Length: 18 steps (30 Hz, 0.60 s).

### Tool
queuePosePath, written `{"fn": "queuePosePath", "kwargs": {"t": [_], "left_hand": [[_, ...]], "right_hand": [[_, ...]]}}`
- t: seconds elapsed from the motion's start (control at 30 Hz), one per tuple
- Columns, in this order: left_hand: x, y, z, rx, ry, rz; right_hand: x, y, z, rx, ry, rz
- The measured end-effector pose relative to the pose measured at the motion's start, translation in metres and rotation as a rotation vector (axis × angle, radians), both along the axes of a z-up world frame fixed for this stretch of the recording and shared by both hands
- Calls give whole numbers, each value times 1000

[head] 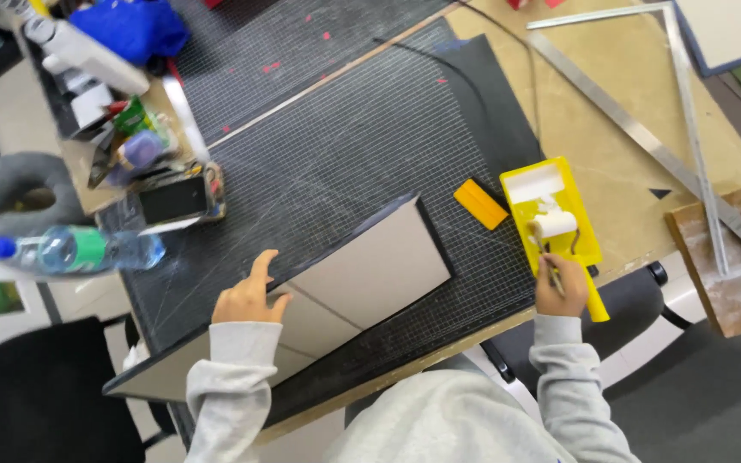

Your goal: Applying glue to the edges of a cardboard structure and attaching a black covering material to create a finished surface.

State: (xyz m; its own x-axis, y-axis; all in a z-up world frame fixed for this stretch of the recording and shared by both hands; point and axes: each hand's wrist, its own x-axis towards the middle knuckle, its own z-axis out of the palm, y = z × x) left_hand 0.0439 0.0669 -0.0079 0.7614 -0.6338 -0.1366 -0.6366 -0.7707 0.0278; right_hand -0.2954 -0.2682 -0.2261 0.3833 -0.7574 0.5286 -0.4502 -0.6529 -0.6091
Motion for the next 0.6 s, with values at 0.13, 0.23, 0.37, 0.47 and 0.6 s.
{"fn": "queuePosePath", "kwargs": {"t": [0.13, 0.23, 0.37, 0.47, 0.6], "left_hand": [[3, 44, -6, 50, -19, 64], [4, 73, -7, 36, -13, 112], [2, 110, -3, 21, 1, 152], [3, 130, -4, -2, 0, 131], [-6, 143, -11, -212, -2, 58]], "right_hand": [[-9, 10, -8, -75, -17, -14], [-25, 17, -23, -115, 34, -95], [-28, 43, -22, 261, 8, -341], [-23, 56, -9, 149, 43, -401], [15, 70, 30, -55, -3, -301]]}}
